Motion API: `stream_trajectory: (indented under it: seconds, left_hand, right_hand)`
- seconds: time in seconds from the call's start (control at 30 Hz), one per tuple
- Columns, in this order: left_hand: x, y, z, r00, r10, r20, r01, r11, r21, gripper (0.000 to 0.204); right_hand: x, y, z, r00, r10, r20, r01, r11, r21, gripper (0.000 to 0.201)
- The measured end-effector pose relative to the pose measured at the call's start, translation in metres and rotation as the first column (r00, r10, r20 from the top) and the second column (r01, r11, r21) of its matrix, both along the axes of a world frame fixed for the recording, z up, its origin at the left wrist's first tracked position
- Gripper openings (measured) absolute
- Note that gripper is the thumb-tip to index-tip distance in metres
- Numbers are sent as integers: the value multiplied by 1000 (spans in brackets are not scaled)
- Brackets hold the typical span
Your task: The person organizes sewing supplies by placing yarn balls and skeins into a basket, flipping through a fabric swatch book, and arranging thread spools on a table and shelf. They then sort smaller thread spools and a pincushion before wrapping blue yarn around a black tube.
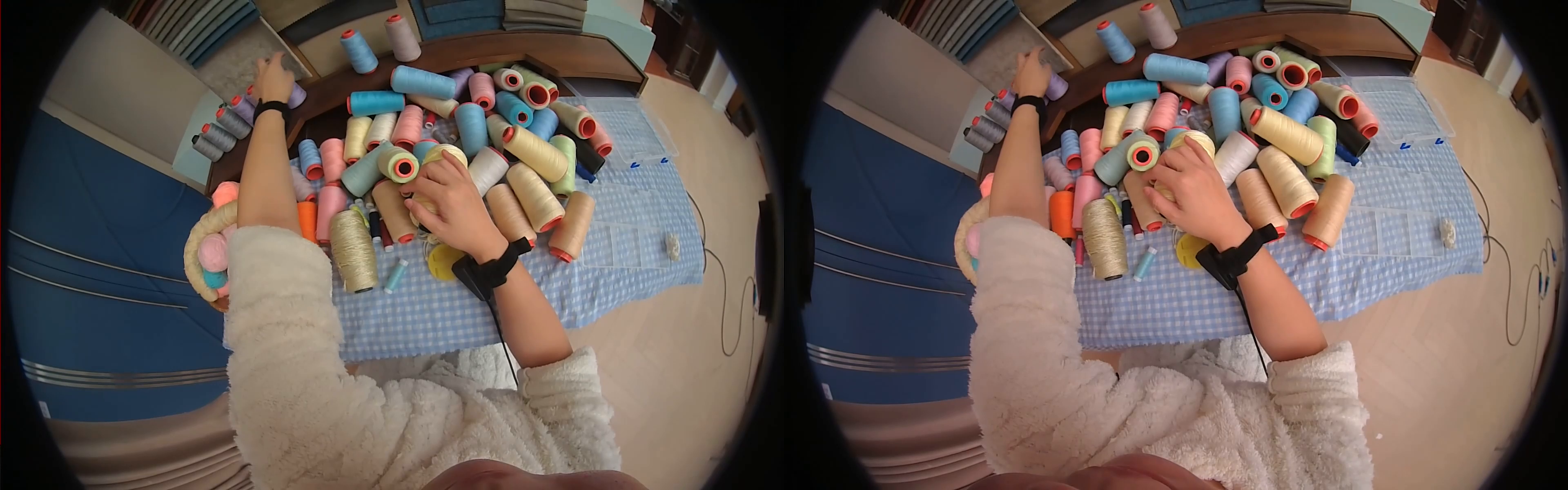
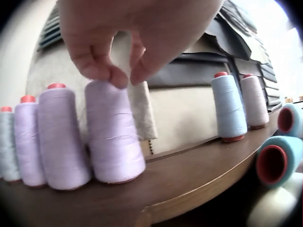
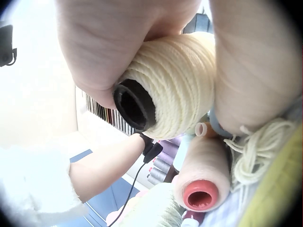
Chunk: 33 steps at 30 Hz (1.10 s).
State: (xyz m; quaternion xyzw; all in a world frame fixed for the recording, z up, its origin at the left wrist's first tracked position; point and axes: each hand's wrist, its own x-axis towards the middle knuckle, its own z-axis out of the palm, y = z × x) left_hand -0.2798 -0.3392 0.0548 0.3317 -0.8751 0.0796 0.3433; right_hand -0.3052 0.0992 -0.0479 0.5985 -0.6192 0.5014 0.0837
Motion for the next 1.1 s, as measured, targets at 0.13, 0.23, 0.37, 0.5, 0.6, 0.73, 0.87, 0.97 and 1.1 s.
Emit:
stream_trajectory:
  seconds: [0.13,0.23,0.37,0.5,0.6,0.73,0.87,0.97,1.1]
  left_hand:
    - [-54,7,-5,910,-396,-125,384,916,-114,57]
    - [-87,31,-10,867,-456,-198,494,838,231,64]
    - [-113,54,-23,940,-338,-52,316,798,514,68]
    - [-123,77,-24,939,-301,-167,298,953,-43,65]
    - [-166,60,-38,859,-486,-163,476,874,-95,60]
    - [-196,63,-53,840,-542,-9,542,840,20,52]
    - [-164,107,-25,882,-441,169,406,890,208,46]
    - [-160,83,-32,764,-625,159,611,781,133,42]
    - [-101,130,10,764,-587,-270,625,777,79,36]
  right_hand:
    - [0,2,1,1000,17,3,-17,999,34,17]
    - [0,0,0,1000,-4,-1,4,1000,5,16]
    - [0,0,-2,1000,8,17,-8,1000,6,17]
    - [-1,0,-1,1000,12,17,-12,1000,19,16]
    - [0,0,-2,1000,3,6,-3,1000,24,15]
    - [-1,-1,-3,999,27,30,-27,1000,15,16]
    - [0,0,-3,1000,16,13,-16,999,28,16]
    - [-1,-1,-4,1000,8,5,-8,1000,19,17]
    - [-1,0,-3,1000,10,9,-10,1000,3,17]
